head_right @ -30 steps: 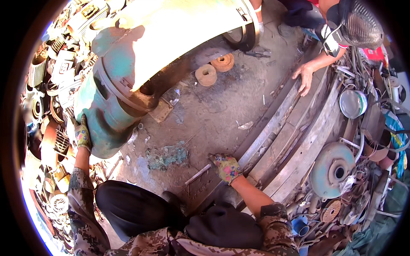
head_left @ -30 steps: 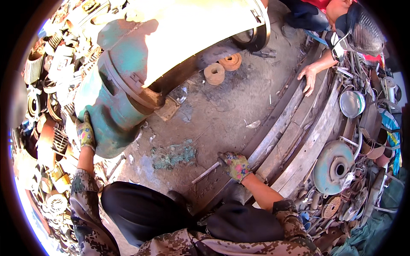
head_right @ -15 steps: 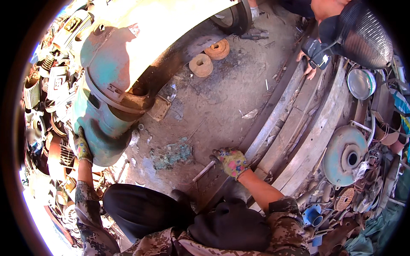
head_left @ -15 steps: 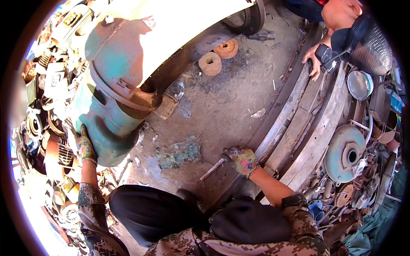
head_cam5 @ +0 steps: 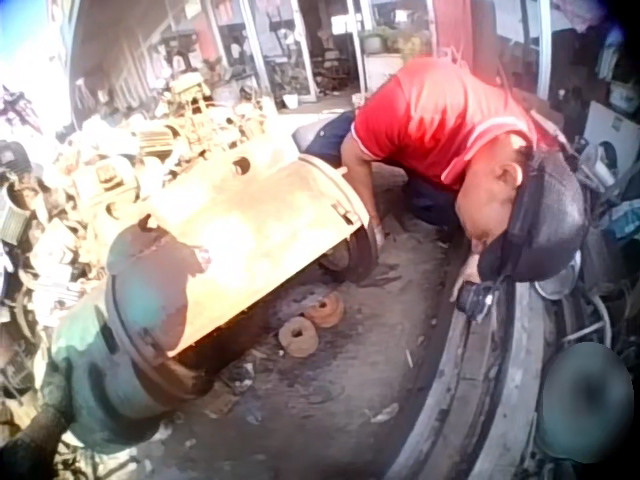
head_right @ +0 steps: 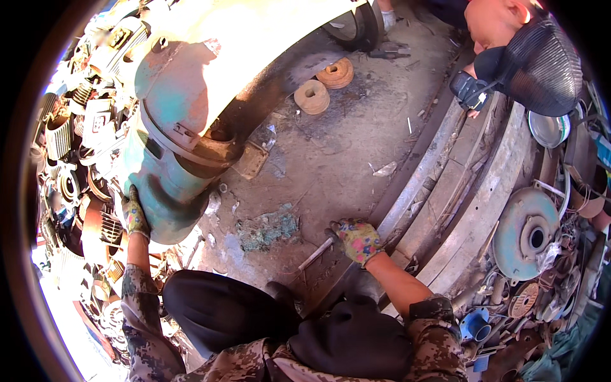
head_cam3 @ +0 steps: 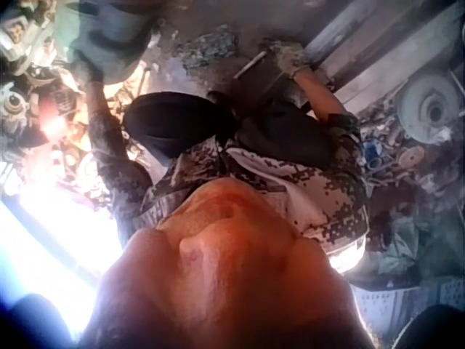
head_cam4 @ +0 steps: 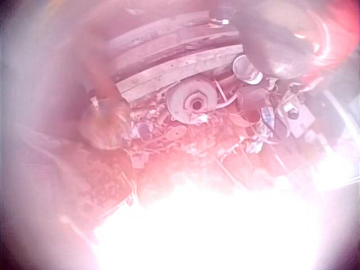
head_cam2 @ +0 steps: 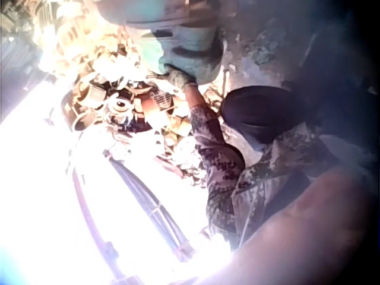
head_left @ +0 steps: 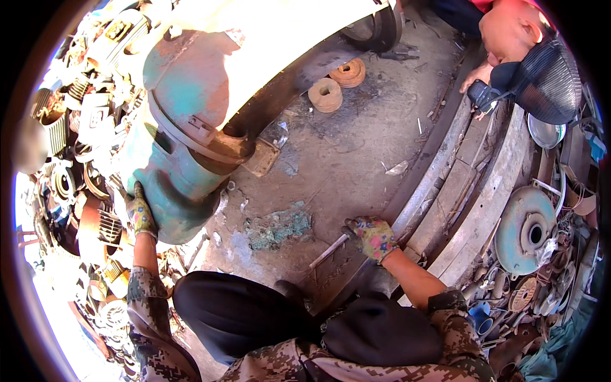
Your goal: The person sits on the ground in a scrapyard and uses a wrench to loosen and remove bolts from a large green metal housing. They separate the housing into two pieces and place the removed bolts on the ground.
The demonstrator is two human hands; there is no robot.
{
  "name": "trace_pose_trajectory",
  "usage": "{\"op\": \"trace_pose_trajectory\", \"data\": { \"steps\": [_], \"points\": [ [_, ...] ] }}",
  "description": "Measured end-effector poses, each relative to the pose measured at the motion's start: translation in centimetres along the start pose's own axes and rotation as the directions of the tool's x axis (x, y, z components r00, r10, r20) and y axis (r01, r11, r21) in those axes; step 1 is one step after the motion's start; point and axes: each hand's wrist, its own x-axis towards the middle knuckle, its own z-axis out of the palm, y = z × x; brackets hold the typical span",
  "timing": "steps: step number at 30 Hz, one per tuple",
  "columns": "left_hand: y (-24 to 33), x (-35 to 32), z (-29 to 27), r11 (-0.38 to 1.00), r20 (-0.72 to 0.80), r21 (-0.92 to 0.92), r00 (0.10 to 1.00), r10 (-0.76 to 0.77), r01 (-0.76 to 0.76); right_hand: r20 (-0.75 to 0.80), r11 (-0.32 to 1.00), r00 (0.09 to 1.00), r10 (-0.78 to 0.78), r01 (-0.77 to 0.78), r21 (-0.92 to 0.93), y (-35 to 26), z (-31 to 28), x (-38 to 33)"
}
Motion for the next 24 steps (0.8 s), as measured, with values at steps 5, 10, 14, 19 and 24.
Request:
{"op": "trace_pose_trajectory", "data": {
  "steps": [5, 10, 14, 19, 24],
  "points": [
    [1.3, -1.1, 0.3, 0.994, -0.043, 0.101, 0.998, 0.052, -0.048, -0.044, 1.000, 0.999, -0.010, 0.010, -0.004, 0.4, 0.5, -0.4],
    [0.9, -0.7, -0.2, 0.994, -0.050, 0.109, 0.999, 0.011, -0.005, -0.015, 1.000, 1.000, -0.016, 0.016, 0.011, 0.1, 0.1, 0.1],
    [-0.2, 0.0, 0.1, 0.993, -0.067, 0.118, 0.998, 0.018, -0.010, -0.016, 1.000, 1.000, 0.010, -0.010, -0.006, 0.1, 0.0, -0.1],
    [0.5, -0.1, 0.2, 0.994, -0.035, 0.104, 0.999, -0.025, 0.028, 0.011, 0.999, 0.999, 0.030, -0.030, -0.031, 0.5, 0.6, -0.2],
    [0.5, -0.7, 0.6, 0.999, -0.071, 0.041, 0.997, 0.029, -0.026, 0.012, 0.999, 0.999, 0.038, -0.038, -0.026, 0.2, 0.3, -0.1]
  ]
}}
